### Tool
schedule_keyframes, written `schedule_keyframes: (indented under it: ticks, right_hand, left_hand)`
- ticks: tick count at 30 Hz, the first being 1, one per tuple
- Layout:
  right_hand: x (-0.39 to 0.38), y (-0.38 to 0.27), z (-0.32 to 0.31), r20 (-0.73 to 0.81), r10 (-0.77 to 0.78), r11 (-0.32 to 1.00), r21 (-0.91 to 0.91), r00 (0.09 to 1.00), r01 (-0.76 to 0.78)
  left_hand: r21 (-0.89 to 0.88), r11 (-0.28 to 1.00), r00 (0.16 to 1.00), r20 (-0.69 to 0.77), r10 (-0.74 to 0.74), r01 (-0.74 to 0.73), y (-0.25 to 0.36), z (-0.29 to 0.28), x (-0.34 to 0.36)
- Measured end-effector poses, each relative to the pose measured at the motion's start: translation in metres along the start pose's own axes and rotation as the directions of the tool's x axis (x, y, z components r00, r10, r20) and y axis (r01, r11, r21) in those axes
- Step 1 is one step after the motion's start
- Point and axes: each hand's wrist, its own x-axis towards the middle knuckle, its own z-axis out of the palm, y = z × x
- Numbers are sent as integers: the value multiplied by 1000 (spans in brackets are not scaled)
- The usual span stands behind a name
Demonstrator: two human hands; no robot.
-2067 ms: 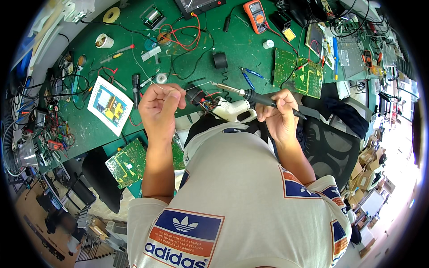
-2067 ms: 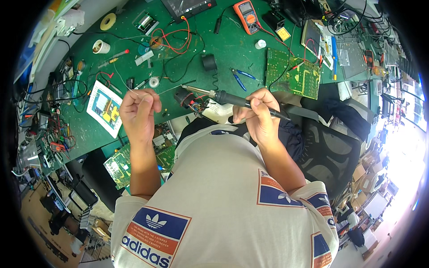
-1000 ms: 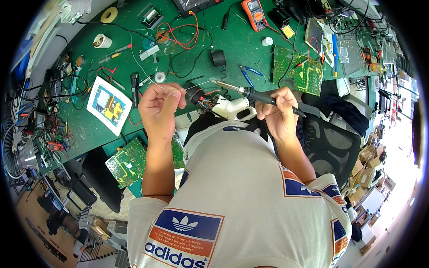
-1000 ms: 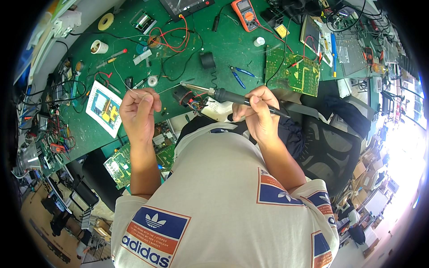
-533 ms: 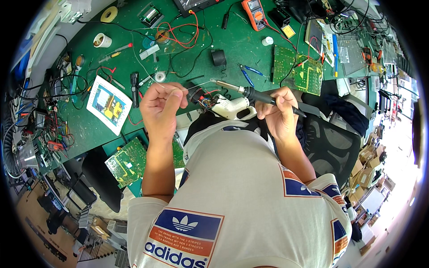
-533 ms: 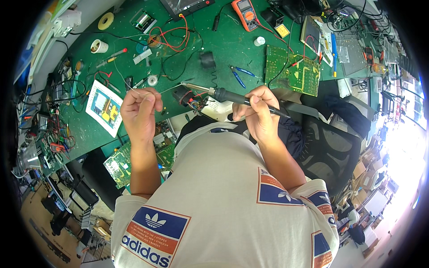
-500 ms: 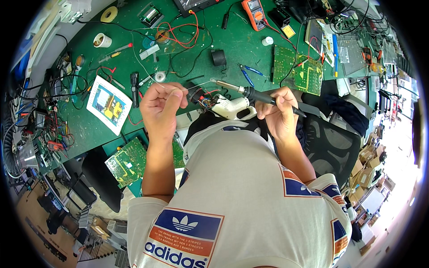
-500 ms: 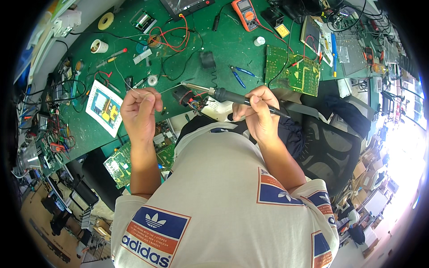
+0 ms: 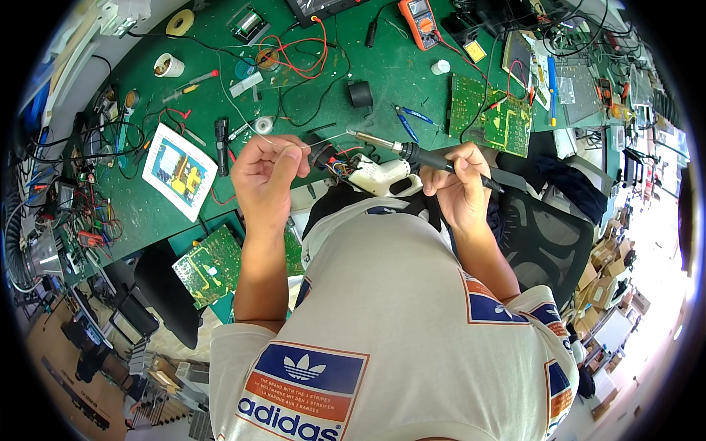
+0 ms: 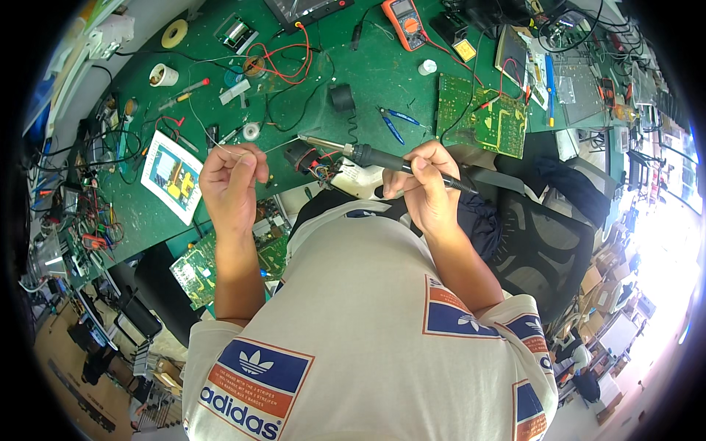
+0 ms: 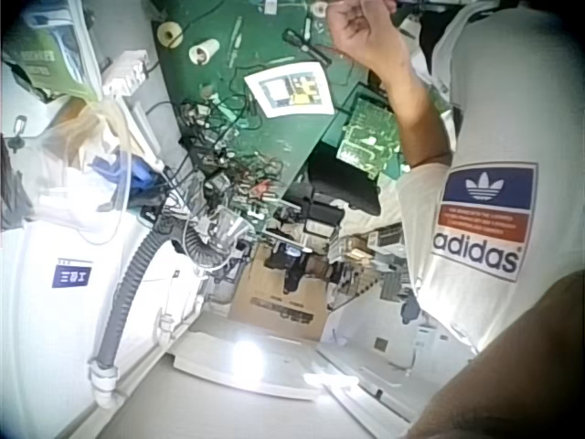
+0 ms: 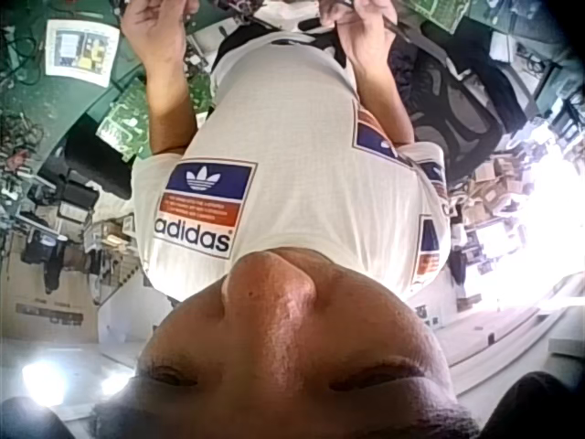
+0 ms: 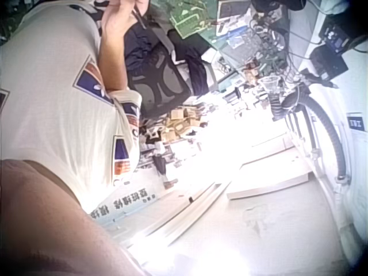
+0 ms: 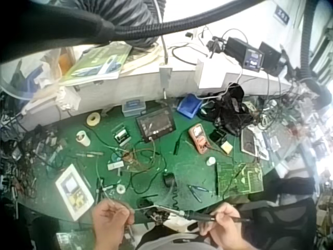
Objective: The person connects and solders wires inside a white plastic housing on a green workbench, using wire cutters and a soldering iron.
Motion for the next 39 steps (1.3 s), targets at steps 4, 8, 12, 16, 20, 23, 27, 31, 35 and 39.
schedule_keyframes:
  ticks: [4, 8, 12, 16, 20, 23, 27, 31, 35, 39]
  right_hand:
    - [0, 0, 0, 2, -3, 1000, -2, 1000, 3]
    - [-1, 1, 0, -2, -2, 1000, 0, 1000, 2]
    - [-1, 2, -1, -6, -3, 1000, 1, 1000, 3]
    - [-1, 3, -2, -5, -4, 1000, -2, 1000, 4]
    - [2, 1, 1, 8, -26, 1000, -8, 1000, 26]
    - [3, 1, -7, 8, -40, 999, -20, 999, 41]
    - [6, -3, -17, -11, -47, 999, -9, 999, 47]
    - [10, -4, -27, -43, -62, 998, -1, 997, 62]
    - [14, -5, -46, -45, -67, 998, 1, 997, 67]
    - [16, -3, -62, -70, -62, 998, 2, 996, 63]
  left_hand:
    - [7, 1000, 1000, -10, -1, 1, 0, -1, 0]
    - [9, 1000, 1000, -15, 2, -2, -3, -3, 1]
    - [19, 1000, 1000, -13, 1, -1, -2, -3, 2]
    - [24, 1000, 1000, -16, -6, 6, -2, -2, 2]
    - [47, 999, 999, -43, -14, 16, -4, -8, 5]
    - [102, 993, 993, -105, -46, 57, -11, -28, 9]
    - [222, 969, 986, -149, -77, 109, -22, -83, 15]
    - [546, 830, 991, -127, -49, 111, -35, -148, 4]
    - [988, 153, 980, 21, -199, 9, -49, -210, -5]
    - [993, -105, 961, 23, -276, -54, -84, -280, -12]
